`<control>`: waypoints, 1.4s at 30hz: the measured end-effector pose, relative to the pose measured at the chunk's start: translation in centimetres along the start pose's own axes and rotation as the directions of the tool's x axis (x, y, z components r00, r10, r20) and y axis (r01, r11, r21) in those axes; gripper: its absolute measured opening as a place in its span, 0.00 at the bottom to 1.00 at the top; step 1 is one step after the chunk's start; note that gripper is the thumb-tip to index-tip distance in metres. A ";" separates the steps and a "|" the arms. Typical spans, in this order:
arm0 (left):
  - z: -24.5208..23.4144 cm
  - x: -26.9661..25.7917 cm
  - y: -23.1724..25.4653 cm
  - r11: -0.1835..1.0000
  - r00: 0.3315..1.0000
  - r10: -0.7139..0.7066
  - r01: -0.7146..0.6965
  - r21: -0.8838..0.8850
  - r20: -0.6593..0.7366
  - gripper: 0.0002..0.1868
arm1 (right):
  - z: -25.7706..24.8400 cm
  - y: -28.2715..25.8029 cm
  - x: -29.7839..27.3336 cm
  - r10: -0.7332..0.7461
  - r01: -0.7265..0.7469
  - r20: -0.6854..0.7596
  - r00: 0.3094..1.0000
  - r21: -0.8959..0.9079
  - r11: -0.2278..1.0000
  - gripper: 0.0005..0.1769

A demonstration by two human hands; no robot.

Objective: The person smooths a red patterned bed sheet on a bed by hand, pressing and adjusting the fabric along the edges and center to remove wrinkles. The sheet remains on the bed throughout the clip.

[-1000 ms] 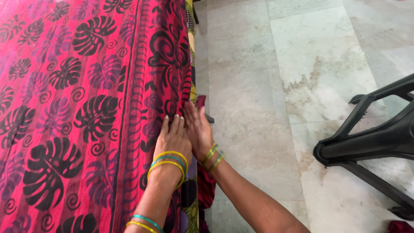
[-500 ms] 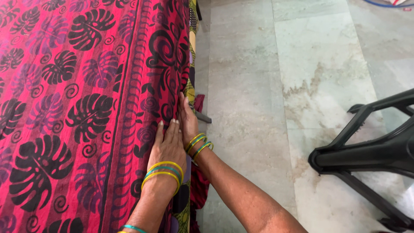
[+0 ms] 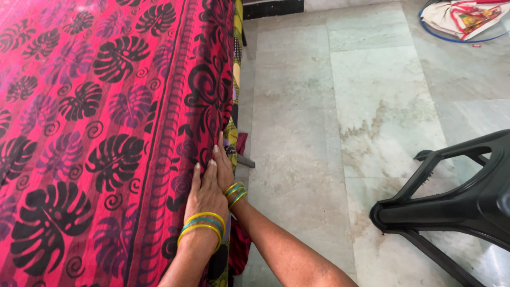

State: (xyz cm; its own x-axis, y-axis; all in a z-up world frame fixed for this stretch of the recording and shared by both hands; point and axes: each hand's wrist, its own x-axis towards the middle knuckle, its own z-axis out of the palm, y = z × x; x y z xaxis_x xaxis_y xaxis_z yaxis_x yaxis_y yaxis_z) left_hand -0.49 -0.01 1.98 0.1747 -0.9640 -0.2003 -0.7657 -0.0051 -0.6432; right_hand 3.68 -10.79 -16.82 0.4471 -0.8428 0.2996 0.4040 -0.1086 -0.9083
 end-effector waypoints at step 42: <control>0.9 10.1 -3.0 0.991 0.997 0.021 -0.031 0.128 0.072 0.33 | -0.4 -5.3 2.5 0.294 -0.266 0.066 0.954 0.642 0.719 0.35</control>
State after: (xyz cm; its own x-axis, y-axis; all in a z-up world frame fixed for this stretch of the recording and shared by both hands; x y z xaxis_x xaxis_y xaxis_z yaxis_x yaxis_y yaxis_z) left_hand 4.11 -9.49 1.22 0.2027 -0.9421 -0.2670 -0.6848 0.0585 -0.7263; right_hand 2.34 -12.53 -11.37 0.5976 -0.8009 0.0383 0.6842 0.4845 -0.5452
